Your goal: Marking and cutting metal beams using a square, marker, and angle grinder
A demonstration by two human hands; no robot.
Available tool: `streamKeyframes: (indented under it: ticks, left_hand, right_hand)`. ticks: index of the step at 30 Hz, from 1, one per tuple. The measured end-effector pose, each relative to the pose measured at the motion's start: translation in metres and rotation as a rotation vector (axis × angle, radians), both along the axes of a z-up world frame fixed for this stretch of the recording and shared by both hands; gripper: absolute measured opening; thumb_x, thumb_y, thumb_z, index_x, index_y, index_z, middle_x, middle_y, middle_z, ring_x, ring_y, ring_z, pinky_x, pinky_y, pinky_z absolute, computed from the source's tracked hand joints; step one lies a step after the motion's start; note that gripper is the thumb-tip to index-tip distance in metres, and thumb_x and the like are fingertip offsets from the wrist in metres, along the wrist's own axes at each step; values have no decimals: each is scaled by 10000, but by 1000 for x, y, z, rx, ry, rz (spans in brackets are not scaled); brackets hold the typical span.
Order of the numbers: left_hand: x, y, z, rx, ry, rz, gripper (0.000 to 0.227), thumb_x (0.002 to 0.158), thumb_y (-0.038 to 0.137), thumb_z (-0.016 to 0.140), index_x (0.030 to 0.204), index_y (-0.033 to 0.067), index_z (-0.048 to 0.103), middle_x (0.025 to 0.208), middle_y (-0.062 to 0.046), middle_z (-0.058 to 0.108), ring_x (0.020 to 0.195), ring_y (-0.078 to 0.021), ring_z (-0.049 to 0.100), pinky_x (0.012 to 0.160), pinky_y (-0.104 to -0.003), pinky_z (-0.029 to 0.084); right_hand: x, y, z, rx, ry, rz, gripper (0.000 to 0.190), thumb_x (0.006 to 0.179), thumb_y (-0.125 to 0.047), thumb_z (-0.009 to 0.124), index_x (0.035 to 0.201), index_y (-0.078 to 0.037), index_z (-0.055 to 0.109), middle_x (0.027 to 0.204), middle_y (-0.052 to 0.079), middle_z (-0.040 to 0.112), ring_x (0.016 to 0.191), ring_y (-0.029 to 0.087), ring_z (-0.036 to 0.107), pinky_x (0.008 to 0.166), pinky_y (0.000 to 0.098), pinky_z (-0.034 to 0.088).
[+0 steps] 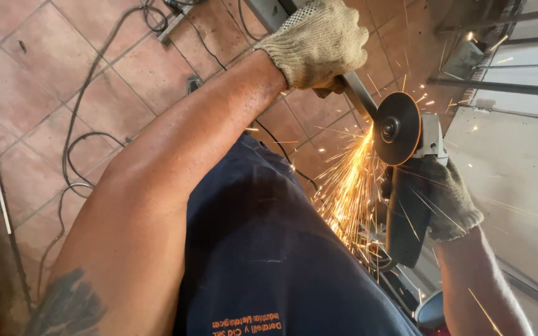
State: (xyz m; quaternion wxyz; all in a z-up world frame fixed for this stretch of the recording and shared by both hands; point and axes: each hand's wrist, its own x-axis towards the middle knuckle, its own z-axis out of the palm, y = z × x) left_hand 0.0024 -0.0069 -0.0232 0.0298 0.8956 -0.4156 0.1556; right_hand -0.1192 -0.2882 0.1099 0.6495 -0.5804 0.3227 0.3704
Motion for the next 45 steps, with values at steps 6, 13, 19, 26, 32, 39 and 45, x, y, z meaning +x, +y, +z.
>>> streamKeyframes:
  ticks: [6, 13, 19, 26, 32, 39, 45]
  left_hand:
    - [0, 1, 1, -3, 28, -9, 328, 733, 641, 720, 767, 316, 693, 782, 56, 654, 723, -239, 655, 450, -409, 489]
    - [-1, 2, 3, 28, -48, 9, 327, 789, 646, 677, 747, 322, 681, 716, 86, 616, 662, -207, 620, 401, -367, 449]
    - [0, 2, 1, 6, -21, -1, 339, 766, 655, 679, 739, 318, 675, 737, 76, 643, 673, -215, 647, 449, -375, 459]
    - [-8, 13, 26, 116, -155, -9, 193, 699, 454, 745, 704, 302, 627, 687, 66, 569, 605, -174, 589, 445, -316, 441]
    - [7, 73, 53, 123, -107, -27, 719, 763, 902, 672, 1035, 237, 632, 917, 5, 604, 801, -194, 617, 653, -386, 542]
    - [17, 55, 113, 8, 145, 258, 375, 830, 579, 701, 938, 220, 688, 847, -16, 674, 741, -196, 668, 566, -347, 564]
    - [53, 56, 136, -709, 537, 560, 427, 773, 483, 730, 1030, 152, 649, 868, -61, 704, 663, -210, 707, 502, -324, 599]
  right_hand:
    - [0, -6, -8, -203, 11, 18, 309, 922, -310, 653, 1115, -68, 653, 854, 166, 689, 666, 330, 692, 572, 461, 598]
    - [-1, -8, -11, -171, -79, 69, 349, 924, -292, 623, 1186, -62, 635, 813, 156, 674, 626, 288, 689, 502, 389, 588]
    - [8, 17, 1, -240, -60, 81, 386, 797, -118, 671, 1170, -27, 635, 789, 165, 642, 597, 323, 655, 543, 428, 576]
    - [-27, -44, -6, 305, -72, -169, 839, 758, -568, 915, 1290, 21, 646, 1078, 168, 744, 892, 312, 743, 693, 391, 623]
    - [-56, -41, -1, 251, -295, -245, 728, 833, -619, 838, 1258, -55, 663, 1048, 119, 749, 819, 248, 738, 477, 345, 602]
    - [-103, -44, 5, 99, -322, -622, 657, 718, -588, 738, 1092, -49, 720, 924, 111, 751, 741, 288, 728, 560, 387, 569]
    - [-140, 7, 15, 68, -515, -786, 784, 732, -684, 781, 1199, -57, 720, 955, 152, 753, 774, 312, 750, 567, 386, 590]
